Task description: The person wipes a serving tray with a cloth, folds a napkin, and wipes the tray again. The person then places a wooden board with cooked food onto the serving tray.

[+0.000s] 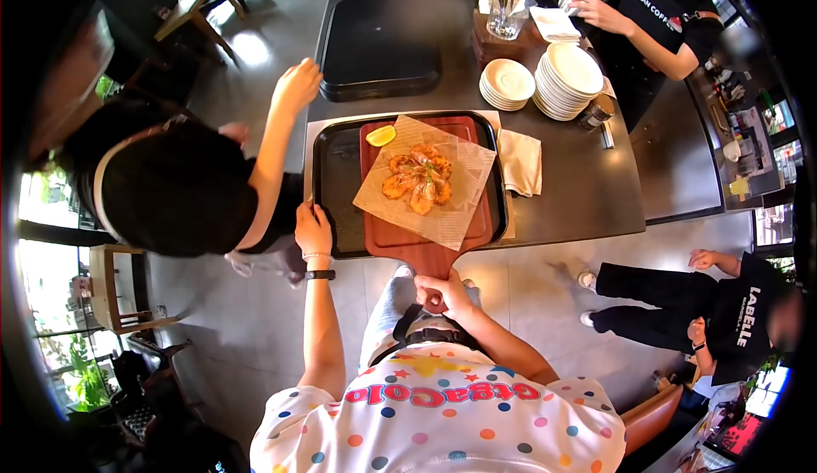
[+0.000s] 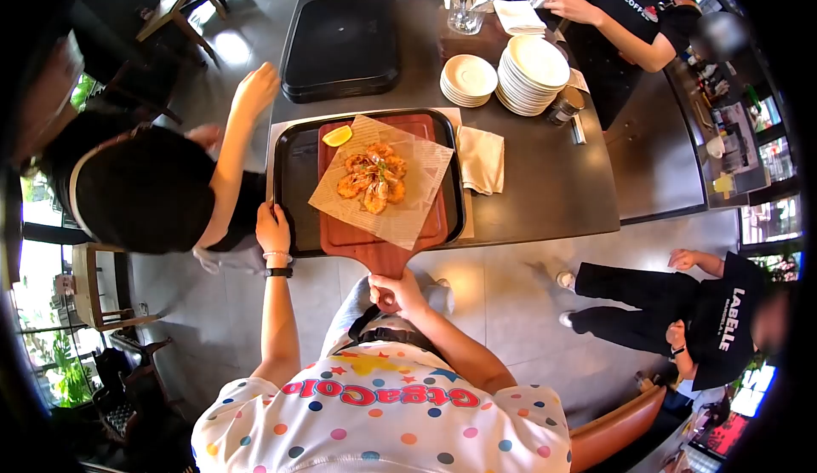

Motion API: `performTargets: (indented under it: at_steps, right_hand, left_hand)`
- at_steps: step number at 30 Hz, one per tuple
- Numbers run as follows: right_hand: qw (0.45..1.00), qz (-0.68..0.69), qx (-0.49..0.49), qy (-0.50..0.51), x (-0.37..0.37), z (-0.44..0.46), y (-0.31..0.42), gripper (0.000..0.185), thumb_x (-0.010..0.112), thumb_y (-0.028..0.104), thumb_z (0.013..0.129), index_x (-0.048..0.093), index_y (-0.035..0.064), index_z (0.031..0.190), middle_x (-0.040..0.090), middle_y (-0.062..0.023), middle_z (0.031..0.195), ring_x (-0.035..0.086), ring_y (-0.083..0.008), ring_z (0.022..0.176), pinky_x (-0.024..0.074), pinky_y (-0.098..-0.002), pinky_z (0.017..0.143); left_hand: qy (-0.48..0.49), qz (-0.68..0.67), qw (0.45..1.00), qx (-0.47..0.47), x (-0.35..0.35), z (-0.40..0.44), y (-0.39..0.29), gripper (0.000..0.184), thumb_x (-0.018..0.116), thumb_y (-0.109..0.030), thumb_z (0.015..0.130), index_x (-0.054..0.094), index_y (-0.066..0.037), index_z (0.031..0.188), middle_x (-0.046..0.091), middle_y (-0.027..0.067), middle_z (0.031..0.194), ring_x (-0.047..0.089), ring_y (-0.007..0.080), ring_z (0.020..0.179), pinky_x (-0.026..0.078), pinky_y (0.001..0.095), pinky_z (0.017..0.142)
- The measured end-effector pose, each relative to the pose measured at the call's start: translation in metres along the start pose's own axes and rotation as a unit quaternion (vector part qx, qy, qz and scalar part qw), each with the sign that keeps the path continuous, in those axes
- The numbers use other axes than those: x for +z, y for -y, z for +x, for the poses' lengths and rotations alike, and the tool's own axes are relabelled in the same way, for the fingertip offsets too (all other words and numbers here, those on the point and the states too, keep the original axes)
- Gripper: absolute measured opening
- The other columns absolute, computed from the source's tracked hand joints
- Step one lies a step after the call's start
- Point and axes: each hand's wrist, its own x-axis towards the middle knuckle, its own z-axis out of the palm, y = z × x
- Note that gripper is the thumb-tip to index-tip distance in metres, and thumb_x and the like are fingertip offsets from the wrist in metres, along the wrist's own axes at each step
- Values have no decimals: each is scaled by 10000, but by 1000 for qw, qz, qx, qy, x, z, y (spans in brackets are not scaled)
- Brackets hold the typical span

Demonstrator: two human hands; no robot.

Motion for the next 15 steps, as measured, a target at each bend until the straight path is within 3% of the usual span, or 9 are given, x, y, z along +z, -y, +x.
performTargets:
  at_steps: [10, 13, 15]
  right_hand:
    - [997, -80, 23, 8, -12, -3, 15, 117, 639, 106, 808, 598, -4, 815, 604, -80, 642, 586, -152, 530, 446, -241, 485]
    - [997, -74, 28, 1, -16, -4, 17, 122, 632, 120, 813, 609, 1, 802, 608, -77, 620, 590, -157, 526, 404, -219, 452]
    - [994, -97, 35, 20, -28, 0, 11, 160, 638, 171, 829, 625, 12, 844, 618, -69, 638, 552, -112, 502, 372, -202, 433]
  left_hand:
    - [-28, -33, 999, 0, 15, -10, -17, 151, 474, -179, 912, 572, -66, 935, 618, 132, 874, 594, 361, 754, 474, 418, 649]
    - [-27, -59, 998, -7, 21, -11, -23, 172, 468, -190, 928, 582, -65, 897, 615, 134, 835, 589, 355, 742, 466, 412, 653]
    - [-32, -78, 996, -7, 23, -12, -25, 182, 468, -193, 931, 584, -63, 878, 614, 134, 827, 587, 352, 731, 463, 412, 648]
